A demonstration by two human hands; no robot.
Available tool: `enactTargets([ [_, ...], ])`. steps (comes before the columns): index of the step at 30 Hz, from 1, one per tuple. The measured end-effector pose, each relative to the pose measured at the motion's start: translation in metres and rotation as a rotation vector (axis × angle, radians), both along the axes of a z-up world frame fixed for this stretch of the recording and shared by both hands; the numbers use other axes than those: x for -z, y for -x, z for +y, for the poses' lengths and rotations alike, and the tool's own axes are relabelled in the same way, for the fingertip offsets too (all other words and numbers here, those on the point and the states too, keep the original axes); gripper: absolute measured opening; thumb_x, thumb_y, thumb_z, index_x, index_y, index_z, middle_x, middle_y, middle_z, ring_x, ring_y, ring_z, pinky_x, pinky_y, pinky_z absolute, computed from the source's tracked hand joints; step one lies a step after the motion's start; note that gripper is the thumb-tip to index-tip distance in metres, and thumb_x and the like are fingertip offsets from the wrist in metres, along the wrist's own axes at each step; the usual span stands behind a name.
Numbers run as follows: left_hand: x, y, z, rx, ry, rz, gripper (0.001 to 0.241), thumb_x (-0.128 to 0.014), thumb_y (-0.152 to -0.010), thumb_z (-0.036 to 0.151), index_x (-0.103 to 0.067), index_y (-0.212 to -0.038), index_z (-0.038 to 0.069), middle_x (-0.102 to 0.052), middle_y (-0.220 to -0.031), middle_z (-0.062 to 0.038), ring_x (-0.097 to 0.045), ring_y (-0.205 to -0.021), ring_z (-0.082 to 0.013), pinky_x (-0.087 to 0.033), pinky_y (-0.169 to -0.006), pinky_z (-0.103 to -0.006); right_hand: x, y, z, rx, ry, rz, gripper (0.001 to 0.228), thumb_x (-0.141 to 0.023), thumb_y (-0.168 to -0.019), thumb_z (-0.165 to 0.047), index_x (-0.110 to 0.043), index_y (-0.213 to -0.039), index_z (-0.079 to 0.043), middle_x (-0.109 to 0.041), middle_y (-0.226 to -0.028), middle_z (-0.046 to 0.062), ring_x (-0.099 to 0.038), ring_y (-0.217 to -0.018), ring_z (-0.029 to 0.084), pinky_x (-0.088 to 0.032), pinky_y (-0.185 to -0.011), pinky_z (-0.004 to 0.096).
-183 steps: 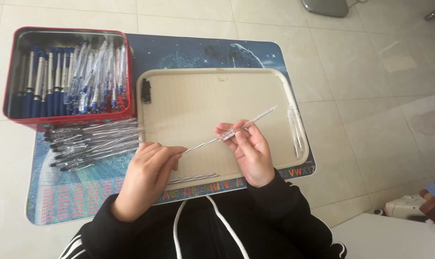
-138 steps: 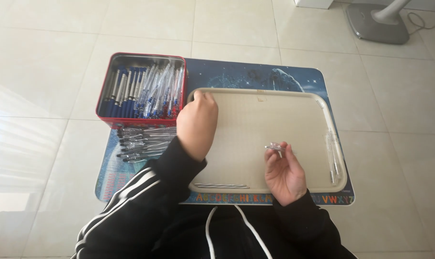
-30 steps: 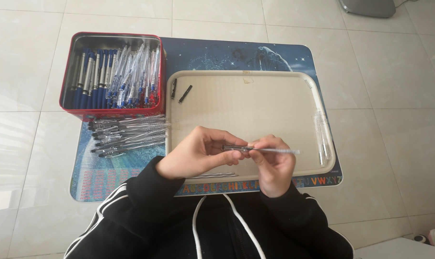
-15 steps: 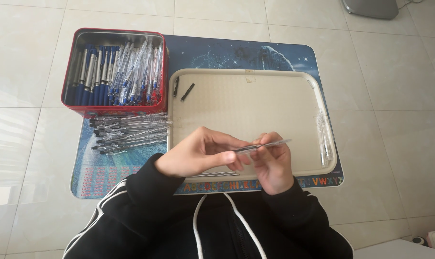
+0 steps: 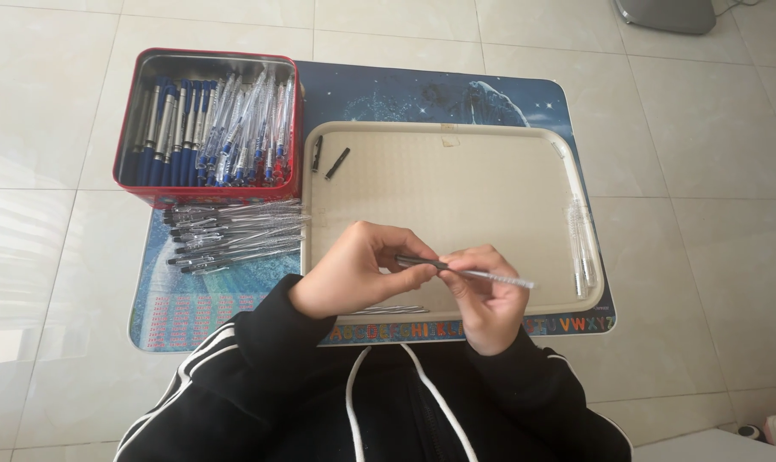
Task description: Assembling ballpoint pens by inserting ink refills into barrels and attaching caps.
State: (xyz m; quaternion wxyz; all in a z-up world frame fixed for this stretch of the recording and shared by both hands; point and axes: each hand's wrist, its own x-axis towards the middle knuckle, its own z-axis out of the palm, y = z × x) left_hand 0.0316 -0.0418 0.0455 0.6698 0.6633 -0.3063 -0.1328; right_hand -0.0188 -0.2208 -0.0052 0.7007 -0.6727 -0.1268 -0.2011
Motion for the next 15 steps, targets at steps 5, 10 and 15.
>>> enactTargets([
  [5,0.002,0.003,0.000,-0.065,-0.111,-0.191,0.012,-0.069,-0.080,0.006,-0.070,-0.090,0.001,-0.071,-0.072,-0.014,-0.073,-0.070,-0.0263,-0.060,-0.061,-0.0326,0.001,0.000,0.003,0.008,-0.013,0.038,0.009,-0.067,-0.080,0.005,-0.060,-0.084,-0.001,-0.068,-0.081,0.014,-0.072,-0.078,0.022,-0.061,-0.072,0.032],
  [10,0.009,-0.001,0.015,-0.331,-0.334,-0.723,0.007,-0.069,-0.083,0.006,-0.069,-0.089,0.003,-0.067,-0.077,-0.012,-0.068,-0.073,-0.0267,-0.056,-0.065,-0.0355,0.003,-0.005,0.004,-0.031,-0.064,0.206,0.037,-0.068,-0.080,-0.003,-0.053,-0.113,-0.001,-0.067,-0.098,0.016,-0.069,-0.087,0.022,-0.059,-0.073,0.032],
  [15,0.007,0.009,0.092,-0.760,-0.412,-0.912,0.007,-0.066,-0.089,0.009,-0.071,-0.094,0.011,-0.062,-0.097,-0.010,-0.059,-0.090,-0.0301,-0.045,-0.081,-0.0388,0.014,-0.008,-0.008,-0.003,-0.257,0.295,0.040,-0.065,-0.082,-0.006,-0.049,-0.118,-0.003,-0.060,-0.102,0.009,-0.063,-0.083,0.017,-0.055,-0.070,0.026],
])
